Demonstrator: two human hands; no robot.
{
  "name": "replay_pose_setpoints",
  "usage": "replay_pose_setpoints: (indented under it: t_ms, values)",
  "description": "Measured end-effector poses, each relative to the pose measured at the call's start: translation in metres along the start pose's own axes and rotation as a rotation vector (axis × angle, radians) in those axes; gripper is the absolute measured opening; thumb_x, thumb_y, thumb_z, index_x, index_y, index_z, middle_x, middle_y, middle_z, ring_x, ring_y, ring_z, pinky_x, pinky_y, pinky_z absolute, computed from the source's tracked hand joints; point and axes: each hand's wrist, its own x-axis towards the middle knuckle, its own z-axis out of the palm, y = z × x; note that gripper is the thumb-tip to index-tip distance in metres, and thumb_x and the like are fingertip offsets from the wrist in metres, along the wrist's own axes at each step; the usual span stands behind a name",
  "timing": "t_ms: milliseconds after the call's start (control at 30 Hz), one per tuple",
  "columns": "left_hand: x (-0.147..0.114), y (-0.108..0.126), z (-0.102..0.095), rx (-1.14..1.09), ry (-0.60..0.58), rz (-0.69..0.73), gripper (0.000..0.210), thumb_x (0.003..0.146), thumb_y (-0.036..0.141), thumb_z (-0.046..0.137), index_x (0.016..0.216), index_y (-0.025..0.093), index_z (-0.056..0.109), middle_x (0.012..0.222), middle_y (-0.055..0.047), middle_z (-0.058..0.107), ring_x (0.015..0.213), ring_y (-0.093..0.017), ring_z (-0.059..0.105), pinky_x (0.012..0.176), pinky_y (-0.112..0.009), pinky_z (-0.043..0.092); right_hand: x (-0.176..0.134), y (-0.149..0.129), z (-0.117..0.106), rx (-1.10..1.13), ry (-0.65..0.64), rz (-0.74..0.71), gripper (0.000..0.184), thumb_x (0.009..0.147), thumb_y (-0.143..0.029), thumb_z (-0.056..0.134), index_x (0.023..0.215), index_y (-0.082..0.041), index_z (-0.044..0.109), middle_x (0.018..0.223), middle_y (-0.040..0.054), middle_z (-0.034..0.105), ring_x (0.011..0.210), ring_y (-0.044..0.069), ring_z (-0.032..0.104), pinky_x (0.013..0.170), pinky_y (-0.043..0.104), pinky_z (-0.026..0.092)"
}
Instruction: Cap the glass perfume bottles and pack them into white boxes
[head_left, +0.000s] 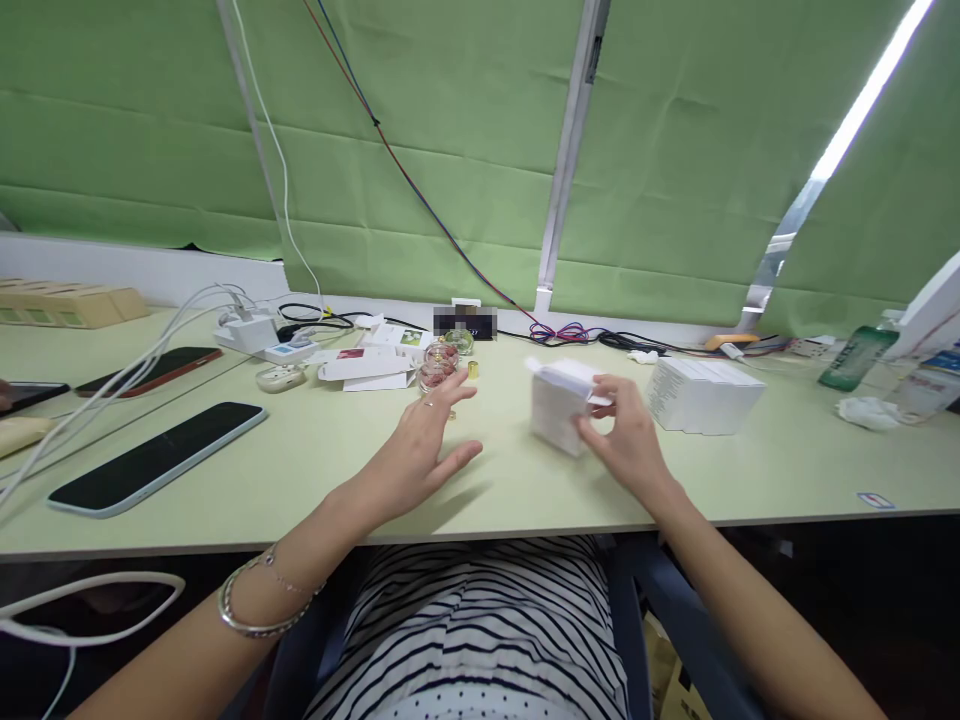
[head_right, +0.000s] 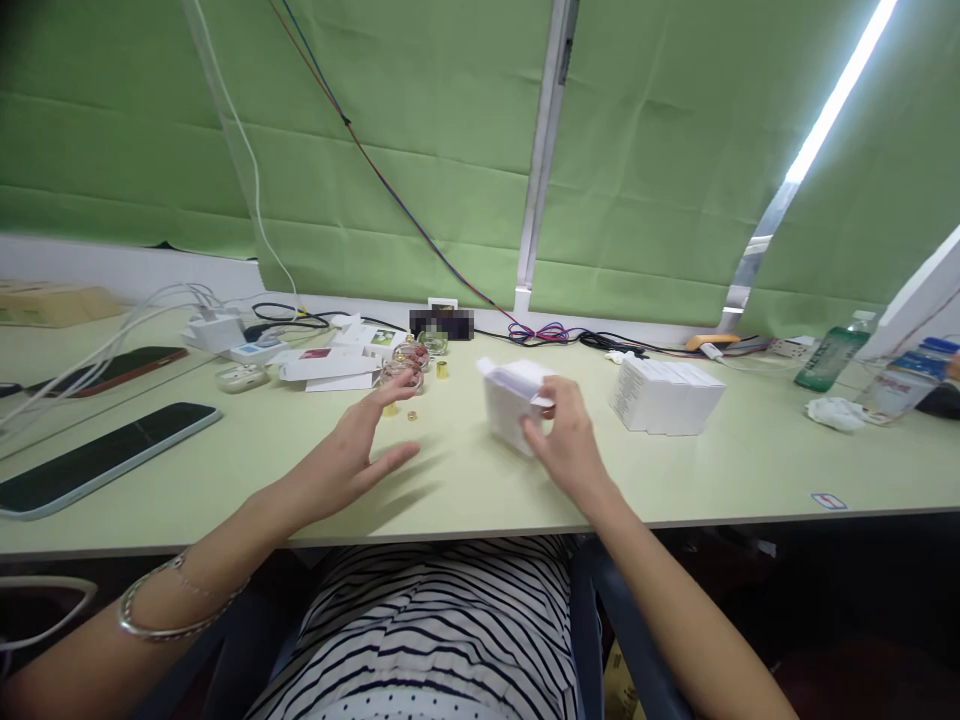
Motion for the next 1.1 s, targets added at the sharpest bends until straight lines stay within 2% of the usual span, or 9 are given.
replay_pose_setpoints:
  t_ms: [67,167,300,500,667,867,1100]
  values:
    - [-0.007,-0.006,0.005,0.021,-0.053,-0.013,0.045,0.088,0.036,0.044,0.128,0.020,0.031,0.143,-0.013,0.030,0.132,-0.026,0.027,0.103,-0.045,0.029,0.007,0.025,-0.013,-0.208,0.073,0.033,0.031,0.071,-0.020,0.056,0.098,-0.018,0.041,0.106,0.0135,0.044,0.096,0.026,0.050,0.077,0.046,0.049]
    - [-0.019,-0.015,0.018,0.047,-0.132,-0.019,0.046,0.087,0.037,0.044,0.129,0.020,0.032,0.139,-0.013,0.036,0.131,-0.027,0.029,0.103,-0.045,0.030,0.013,0.056,-0.031,-0.450,0.095,0.156,0.037,0.069,-0.019,0.055,0.103,-0.013,0.040,0.110,0.0187,0.037,0.100,0.031,0.046,0.080,0.049,0.045]
    - [-0.027,-0.021,0.031,0.071,-0.207,-0.061,0.047,0.087,0.037,0.043,0.129,0.017,0.034,0.139,-0.012,0.037,0.131,-0.025,0.029,0.105,-0.042,0.029,0.013,0.074,-0.047,-0.606,0.077,0.314,0.044,0.070,-0.022,0.054,0.109,-0.010,0.038,0.116,0.0211,0.030,0.101,0.033,0.046,0.075,0.045,0.046]
    - [-0.027,-0.018,0.031,0.067,-0.302,-0.125,0.044,0.088,0.037,0.040,0.127,0.018,0.039,0.137,-0.009,0.041,0.129,-0.024,0.032,0.104,-0.040,0.029,0.013,0.086,-0.056,-0.671,0.116,0.363,0.042,0.072,-0.027,0.052,0.108,-0.011,0.040,0.116,0.0198,0.031,0.102,0.033,0.045,0.079,0.045,0.044]
    - [-0.025,-0.014,0.027,0.052,-0.373,-0.107,0.032,0.090,0.034,0.036,0.115,0.019,0.050,0.129,-0.007,0.049,0.124,-0.023,0.038,0.102,-0.039,0.030,0.013,0.091,-0.063,-0.749,0.113,0.388,0.048,0.071,-0.029,0.055,0.113,-0.011,0.039,0.117,0.0200,0.034,0.103,0.034,0.046,0.080,0.044,0.043]
    - [-0.023,-0.013,0.026,0.054,-0.379,-0.105,0.033,0.090,0.034,0.036,0.114,0.019,0.052,0.128,-0.007,0.050,0.123,-0.023,0.039,0.102,-0.039,0.029,0.013,0.088,-0.063,-0.878,0.068,0.376,0.056,0.071,-0.030,0.060,0.118,-0.010,0.040,0.120,0.0216,0.035,0.108,0.037,0.041,0.085,0.047,0.038]
    - [-0.023,-0.014,0.026,0.043,-0.377,-0.110,0.033,0.090,0.034,0.036,0.114,0.019,0.052,0.128,-0.006,0.051,0.124,-0.023,0.038,0.102,-0.038,0.029,0.014,0.083,-0.060,-0.933,0.102,0.379,0.056,0.070,-0.032,0.061,0.119,-0.012,0.042,0.126,0.0217,0.034,0.108,0.038,0.036,0.083,0.049,0.036]
